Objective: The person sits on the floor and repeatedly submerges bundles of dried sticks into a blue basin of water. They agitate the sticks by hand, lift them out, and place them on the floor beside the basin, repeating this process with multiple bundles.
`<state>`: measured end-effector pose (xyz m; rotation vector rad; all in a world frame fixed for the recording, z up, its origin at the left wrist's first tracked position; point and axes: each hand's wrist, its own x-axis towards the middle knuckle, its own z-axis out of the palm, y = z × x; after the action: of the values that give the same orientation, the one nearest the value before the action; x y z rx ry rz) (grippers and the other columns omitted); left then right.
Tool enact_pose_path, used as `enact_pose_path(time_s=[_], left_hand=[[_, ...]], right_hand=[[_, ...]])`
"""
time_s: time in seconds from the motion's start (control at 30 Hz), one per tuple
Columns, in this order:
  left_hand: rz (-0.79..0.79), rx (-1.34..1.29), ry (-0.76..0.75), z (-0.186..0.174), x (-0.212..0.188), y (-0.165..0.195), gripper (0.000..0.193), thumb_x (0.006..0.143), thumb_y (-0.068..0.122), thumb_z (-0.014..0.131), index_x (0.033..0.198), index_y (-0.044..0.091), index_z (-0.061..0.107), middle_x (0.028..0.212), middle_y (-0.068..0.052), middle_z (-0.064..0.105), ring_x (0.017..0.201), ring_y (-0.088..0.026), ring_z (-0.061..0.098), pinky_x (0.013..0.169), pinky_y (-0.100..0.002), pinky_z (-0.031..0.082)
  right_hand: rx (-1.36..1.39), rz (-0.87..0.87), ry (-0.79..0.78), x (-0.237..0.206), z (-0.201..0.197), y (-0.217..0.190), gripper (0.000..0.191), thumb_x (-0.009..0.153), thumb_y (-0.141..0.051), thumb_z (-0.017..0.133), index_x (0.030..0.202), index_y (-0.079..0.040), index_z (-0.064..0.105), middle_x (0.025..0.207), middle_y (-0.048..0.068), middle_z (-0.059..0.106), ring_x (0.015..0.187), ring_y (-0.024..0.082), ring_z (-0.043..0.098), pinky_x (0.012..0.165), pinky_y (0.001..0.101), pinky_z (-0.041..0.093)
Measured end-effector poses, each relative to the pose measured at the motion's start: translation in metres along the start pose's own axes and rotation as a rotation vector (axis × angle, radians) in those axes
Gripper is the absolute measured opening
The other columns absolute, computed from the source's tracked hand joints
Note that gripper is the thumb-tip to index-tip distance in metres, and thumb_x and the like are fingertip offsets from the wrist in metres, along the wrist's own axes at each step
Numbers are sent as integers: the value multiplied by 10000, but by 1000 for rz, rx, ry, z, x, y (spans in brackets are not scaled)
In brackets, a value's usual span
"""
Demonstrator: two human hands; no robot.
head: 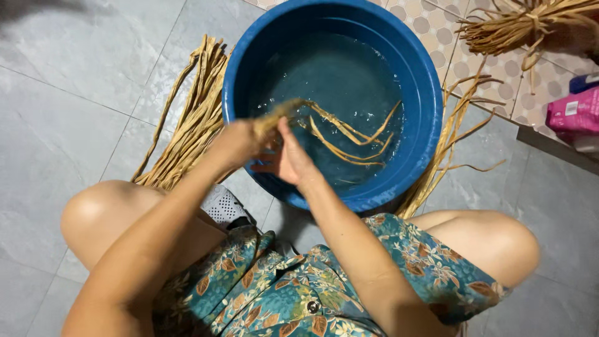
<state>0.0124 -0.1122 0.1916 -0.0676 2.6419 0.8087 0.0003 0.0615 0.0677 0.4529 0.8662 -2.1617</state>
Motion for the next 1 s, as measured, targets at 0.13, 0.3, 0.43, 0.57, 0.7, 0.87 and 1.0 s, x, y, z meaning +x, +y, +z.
enact_pose_path(time_s=[0.13,0.3,0.43,0.57,0.7,0.87,1.0], left_hand=[[160,134,-326,46,-24,19,531,1020,526,513,1120,49,723,1056,-257,716,1024,-413,689,940,-505,523],[178,50,-498,1,-47,33,447,993,512,490,1253,215,699,1030,-146,749,1005,-278,718,927,-418,530],[120,-146,-247,-71,-65,27,405,966,456,603,1206,164,748,815,-122,733,749,-220,655,716,-368,536],[181,-228,-169,-98,-72,18,382,963,405,614,1205,143,752,739,-69,671,673,-156,568,622,-336,487],[69,-324,-111,-116,-79,13,346,978,370,642,1140,100,783,718,11,640,638,-108,507,555,-291,439],[-195,-579,186,-156,-98,-25,300,1035,359,632,1073,78,732,667,34,498,550,-73,371,445,-274,258],[-253,-571,246,-122,-62,-52,326,1039,385,633,1048,86,764,658,37,494,562,-73,394,480,-275,299]], right_hand=[[65,-73,171,22,-37,1,456,904,-462,559,1147,-76,538,890,91,680,747,244,663,649,431,575],[421,-206,425,26,-123,-60,215,997,-230,502,986,-22,559,775,74,614,594,188,573,557,354,524],[404,-363,447,22,-141,-102,162,1055,-135,510,957,-24,575,777,91,630,574,177,570,551,332,506],[436,-413,365,16,-151,-131,179,1053,-203,529,970,-50,569,773,96,637,557,168,533,517,341,493],[454,-405,536,12,-180,-135,196,1077,-272,562,1125,-88,515,881,119,642,649,232,599,582,393,549],[329,-428,793,-12,-216,-122,434,969,-438,598,1308,-206,457,1009,91,593,724,273,636,598,507,587],[-321,-264,977,-5,-185,-102,728,883,-617,640,1416,-210,357,1123,114,577,771,292,632,566,504,581]])
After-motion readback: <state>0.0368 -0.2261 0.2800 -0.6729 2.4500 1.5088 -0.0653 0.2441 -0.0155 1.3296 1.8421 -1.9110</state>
